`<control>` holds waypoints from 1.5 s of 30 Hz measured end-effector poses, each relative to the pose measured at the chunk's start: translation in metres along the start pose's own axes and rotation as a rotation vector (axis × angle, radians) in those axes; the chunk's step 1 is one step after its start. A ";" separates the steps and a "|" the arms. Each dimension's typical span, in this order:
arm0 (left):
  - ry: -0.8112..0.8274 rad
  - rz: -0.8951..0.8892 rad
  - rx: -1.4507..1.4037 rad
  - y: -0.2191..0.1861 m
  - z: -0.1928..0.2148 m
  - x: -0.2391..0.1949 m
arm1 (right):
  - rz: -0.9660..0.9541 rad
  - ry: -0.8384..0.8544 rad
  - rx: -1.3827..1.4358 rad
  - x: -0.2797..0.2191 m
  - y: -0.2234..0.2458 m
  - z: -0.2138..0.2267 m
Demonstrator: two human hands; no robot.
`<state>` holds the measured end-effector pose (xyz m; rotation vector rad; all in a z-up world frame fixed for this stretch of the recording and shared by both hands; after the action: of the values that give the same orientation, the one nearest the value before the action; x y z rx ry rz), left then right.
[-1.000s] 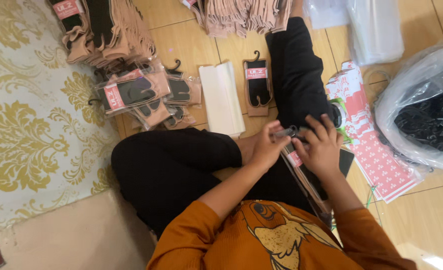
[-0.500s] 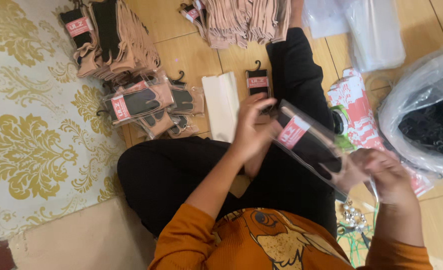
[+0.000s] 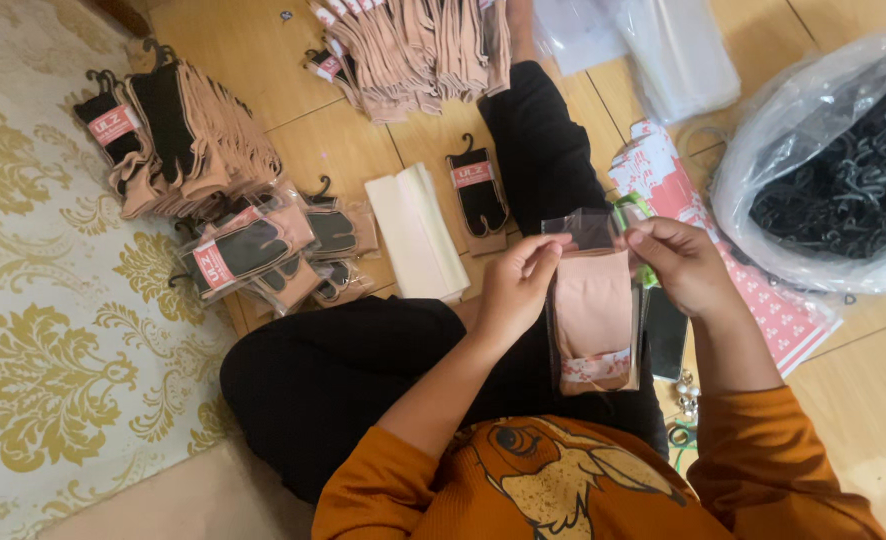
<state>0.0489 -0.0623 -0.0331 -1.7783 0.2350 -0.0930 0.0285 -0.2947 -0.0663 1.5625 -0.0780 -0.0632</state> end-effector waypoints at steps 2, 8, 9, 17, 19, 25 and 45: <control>0.015 -0.160 0.038 -0.020 -0.008 -0.005 | 0.039 -0.007 0.053 0.001 0.003 0.004; 0.181 -0.379 0.011 -0.062 -0.007 -0.031 | 0.321 -0.081 -0.118 -0.032 0.087 -0.021; 0.182 -0.368 0.009 -0.063 -0.008 -0.029 | 0.310 -0.084 -0.119 -0.032 0.089 -0.022; -0.068 -0.204 0.124 -0.007 0.020 -0.006 | -0.340 -0.314 -0.886 0.010 -0.097 0.123; -0.024 -0.127 0.179 -0.022 0.025 -0.005 | -0.391 -0.168 -1.020 -0.006 -0.118 0.119; 0.250 0.016 0.491 0.000 0.038 -0.001 | -0.310 -0.340 -0.849 -0.056 -0.157 0.125; -0.110 -0.273 0.667 -0.164 0.137 -0.055 | -0.001 0.154 -0.876 0.023 0.058 -0.095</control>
<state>0.0385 0.1137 0.1001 -1.1356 -0.1151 -0.2384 0.0591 -0.2015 -0.0083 0.6880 0.0688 0.0233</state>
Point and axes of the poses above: each hand's wrist, its own x-axis towards the middle knuckle, its own z-axis out of the back of the hand, y = z × x, the point moved 6 cm from there along x, towards the middle knuckle, and after that the axes turned 8 degrees about -x, right-handed, at the moved point
